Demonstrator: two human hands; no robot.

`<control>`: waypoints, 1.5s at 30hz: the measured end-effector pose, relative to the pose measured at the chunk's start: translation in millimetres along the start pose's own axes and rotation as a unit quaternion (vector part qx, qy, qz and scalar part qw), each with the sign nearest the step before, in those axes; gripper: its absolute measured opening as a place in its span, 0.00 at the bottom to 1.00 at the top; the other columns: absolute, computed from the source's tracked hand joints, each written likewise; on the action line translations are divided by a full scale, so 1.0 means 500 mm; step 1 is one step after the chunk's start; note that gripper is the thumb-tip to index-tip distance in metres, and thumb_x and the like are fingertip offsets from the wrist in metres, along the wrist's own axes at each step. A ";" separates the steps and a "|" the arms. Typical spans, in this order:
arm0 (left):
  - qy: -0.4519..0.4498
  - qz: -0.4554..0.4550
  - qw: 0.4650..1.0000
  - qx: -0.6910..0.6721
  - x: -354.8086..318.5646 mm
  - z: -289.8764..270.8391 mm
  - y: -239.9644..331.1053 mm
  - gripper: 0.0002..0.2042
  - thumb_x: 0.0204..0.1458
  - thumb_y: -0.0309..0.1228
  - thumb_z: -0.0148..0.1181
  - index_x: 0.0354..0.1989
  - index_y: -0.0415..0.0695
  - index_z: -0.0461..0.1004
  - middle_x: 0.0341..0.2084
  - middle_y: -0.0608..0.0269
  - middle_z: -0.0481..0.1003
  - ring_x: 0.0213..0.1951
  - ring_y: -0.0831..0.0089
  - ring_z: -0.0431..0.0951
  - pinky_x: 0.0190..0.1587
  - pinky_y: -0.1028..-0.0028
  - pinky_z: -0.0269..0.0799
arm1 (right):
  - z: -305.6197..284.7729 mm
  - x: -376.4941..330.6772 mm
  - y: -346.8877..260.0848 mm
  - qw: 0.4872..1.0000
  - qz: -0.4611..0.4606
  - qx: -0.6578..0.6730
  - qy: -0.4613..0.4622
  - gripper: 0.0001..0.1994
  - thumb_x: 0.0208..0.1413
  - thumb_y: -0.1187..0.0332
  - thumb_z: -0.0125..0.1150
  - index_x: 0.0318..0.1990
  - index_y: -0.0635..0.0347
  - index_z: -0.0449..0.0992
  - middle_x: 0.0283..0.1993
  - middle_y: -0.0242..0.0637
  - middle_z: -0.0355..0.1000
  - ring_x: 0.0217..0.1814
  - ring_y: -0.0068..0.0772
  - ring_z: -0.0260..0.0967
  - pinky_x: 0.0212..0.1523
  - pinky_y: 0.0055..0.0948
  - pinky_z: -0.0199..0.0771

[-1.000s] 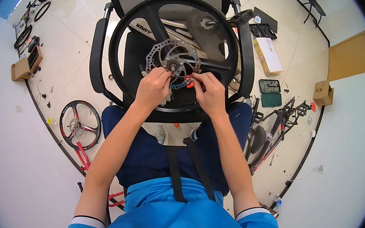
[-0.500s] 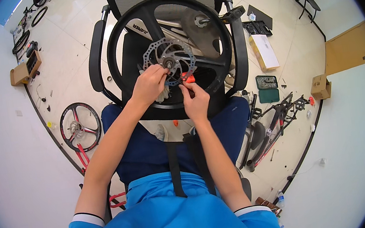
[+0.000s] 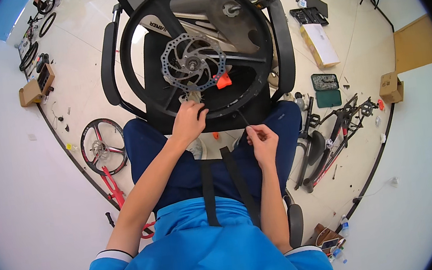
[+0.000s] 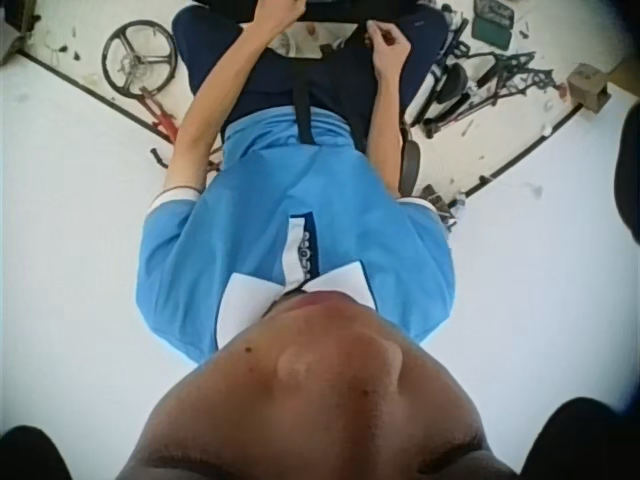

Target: The person assembles a bicycle disc brake caliper onto a rotor mounted on a chair. They insert and tighten small fasteners by hand, repeatedly adjusting the caliper position and checking alignment with the rotor.

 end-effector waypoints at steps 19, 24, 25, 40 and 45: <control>-0.153 -0.211 0.963 0.069 0.119 0.175 -0.129 0.16 0.51 0.25 0.61 0.49 0.39 0.75 0.49 0.38 0.75 0.49 0.41 0.77 0.52 0.52 0.75 | 0.011 0.069 0.020 1.000 -0.009 0.030 0.001 0.06 0.61 0.71 0.69 0.36 0.65 0.81 0.26 0.29 0.75 0.26 0.17 0.70 0.30 0.18 0.70; -0.167 -0.241 0.954 0.060 0.119 0.169 -0.120 0.18 0.45 0.25 0.66 0.47 0.37 0.77 0.47 0.41 0.77 0.51 0.44 0.78 0.54 0.55 0.77 | 0.008 0.078 0.025 0.999 -0.014 0.032 0.008 0.06 0.60 0.70 0.70 0.36 0.65 0.82 0.26 0.29 0.75 0.26 0.16 0.70 0.29 0.18 0.69; -0.187 -0.243 0.950 0.058 0.119 0.170 -0.122 0.18 0.44 0.26 0.66 0.47 0.38 0.77 0.47 0.41 0.78 0.51 0.45 0.78 0.54 0.56 0.77 | 0.008 0.077 0.027 1.000 -0.015 0.027 0.006 0.06 0.60 0.70 0.70 0.36 0.65 0.82 0.26 0.28 0.75 0.26 0.16 0.70 0.29 0.18 0.69; 0.025 -0.114 0.993 -0.021 0.088 0.148 -0.085 0.08 0.46 0.23 0.60 0.35 0.39 0.81 0.36 0.46 0.80 0.39 0.46 0.81 0.45 0.56 0.77 | 0.014 0.048 0.033 1.000 -0.022 -0.006 -0.006 0.06 0.61 0.70 0.69 0.36 0.65 0.81 0.27 0.29 0.76 0.27 0.17 0.71 0.30 0.19 0.71; 0.129 -0.088 0.970 -0.186 0.021 0.061 0.029 0.08 0.48 0.21 0.65 0.37 0.38 0.80 0.31 0.52 0.79 0.30 0.61 0.82 0.35 0.68 0.77 | 0.011 0.053 0.012 0.997 0.028 0.066 0.012 0.07 0.63 0.69 0.67 0.37 0.64 0.82 0.27 0.30 0.77 0.27 0.18 0.72 0.30 0.19 0.71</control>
Point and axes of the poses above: each hand's wrist, its own x-axis towards the middle knuckle, its own z-axis out of the palm, y = z × x, the point moved 3 cm from there along x, towards the middle knuckle
